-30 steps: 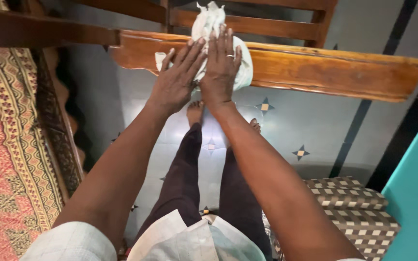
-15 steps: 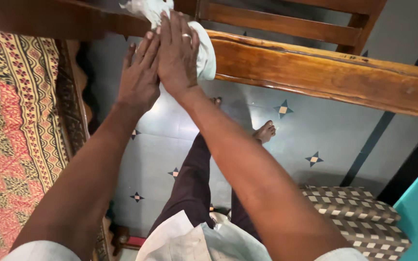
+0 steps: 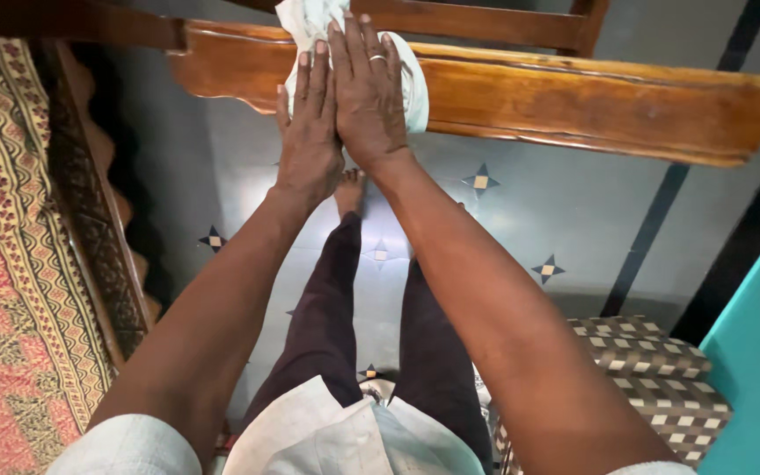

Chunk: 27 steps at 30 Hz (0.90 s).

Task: The person wipes a wooden chair using a cloth, cleaning the frame, backrest slats, and legs.

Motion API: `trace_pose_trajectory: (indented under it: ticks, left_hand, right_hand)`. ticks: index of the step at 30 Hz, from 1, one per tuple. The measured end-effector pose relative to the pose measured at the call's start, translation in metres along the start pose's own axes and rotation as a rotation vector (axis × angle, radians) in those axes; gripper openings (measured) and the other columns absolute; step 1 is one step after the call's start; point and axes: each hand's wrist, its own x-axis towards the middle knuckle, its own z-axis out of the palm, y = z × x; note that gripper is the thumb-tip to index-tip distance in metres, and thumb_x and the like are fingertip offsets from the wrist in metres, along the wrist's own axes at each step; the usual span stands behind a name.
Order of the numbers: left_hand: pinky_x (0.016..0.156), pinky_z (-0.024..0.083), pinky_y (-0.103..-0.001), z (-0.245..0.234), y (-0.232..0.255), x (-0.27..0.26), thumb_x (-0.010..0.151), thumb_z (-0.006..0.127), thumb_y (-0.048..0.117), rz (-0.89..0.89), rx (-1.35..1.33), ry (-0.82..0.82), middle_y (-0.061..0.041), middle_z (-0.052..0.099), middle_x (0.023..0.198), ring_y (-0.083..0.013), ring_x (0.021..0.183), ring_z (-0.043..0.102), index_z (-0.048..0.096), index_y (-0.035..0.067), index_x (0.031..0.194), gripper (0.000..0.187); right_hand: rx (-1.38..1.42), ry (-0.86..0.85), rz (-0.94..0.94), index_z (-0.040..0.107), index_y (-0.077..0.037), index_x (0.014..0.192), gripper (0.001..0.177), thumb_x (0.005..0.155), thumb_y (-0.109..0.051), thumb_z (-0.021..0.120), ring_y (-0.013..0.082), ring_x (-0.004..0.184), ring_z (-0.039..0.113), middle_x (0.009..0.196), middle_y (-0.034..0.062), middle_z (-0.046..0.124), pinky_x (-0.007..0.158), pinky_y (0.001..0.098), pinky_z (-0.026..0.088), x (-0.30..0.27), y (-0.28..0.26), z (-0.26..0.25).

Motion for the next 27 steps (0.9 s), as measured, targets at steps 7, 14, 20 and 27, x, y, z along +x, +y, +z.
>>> trace_pose_trajectory:
  ticks: [7, 14, 20, 27]
  left_hand:
    - [0.131, 0.002, -0.056, 0.047, 0.058, 0.007, 0.097, 0.046, 0.005, 0.046, -0.009, 0.046, -0.011, 0.006, 0.178, -0.0298, 0.166, 0.004, 0.015, 0.005, 0.17, 0.079]
    - [0.132, 0.005, -0.054, 0.075, 0.111, 0.017, 0.097, 0.046, 0.002, 0.14, -0.043, 0.022, -0.011, 0.007, 0.178, -0.0297, 0.166, 0.006, 0.015, 0.006, 0.171, 0.08]
    - [0.133, 0.007, -0.053, 0.102, 0.16, 0.025, 0.097, 0.048, 0.004, 0.22, -0.06, -0.004, -0.01, 0.008, 0.178, -0.0293, 0.166, 0.008, 0.016, 0.008, 0.17, 0.08]
    - [0.133, 0.006, -0.051, 0.131, 0.202, 0.035, 0.098, 0.048, 0.004, 0.32, -0.039, 0.003, -0.011, 0.007, 0.178, -0.0286, 0.167, 0.007, 0.017, 0.007, 0.171, 0.079]
  right_hand:
    - [-0.032, 0.013, 0.015, 0.045, -0.002, 0.155, 0.05, 0.107, -0.015, 0.054, 0.0342, 0.155, 0.032, 0.164, 0.0167, 0.037, 0.128, 0.0512, 0.023, -0.032, 0.057, -0.042]
    - [-0.054, 0.032, 0.077, 0.046, -0.002, 0.153, 0.049, 0.107, -0.015, 0.053, 0.0349, 0.154, 0.031, 0.164, 0.0175, 0.036, 0.128, 0.0517, 0.022, -0.059, 0.103, -0.085]
    - [-0.102, 0.073, 0.114, 0.045, -0.002, 0.156, 0.05, 0.109, -0.016, 0.052, 0.034, 0.156, 0.03, 0.165, 0.0163, 0.036, 0.129, 0.0509, 0.022, -0.084, 0.148, -0.122]
    - [-0.133, 0.103, 0.141, 0.046, -0.001, 0.154, 0.049, 0.108, -0.016, 0.051, 0.0344, 0.154, 0.032, 0.162, 0.0173, 0.04, 0.127, 0.0527, 0.022, -0.105, 0.188, -0.158]
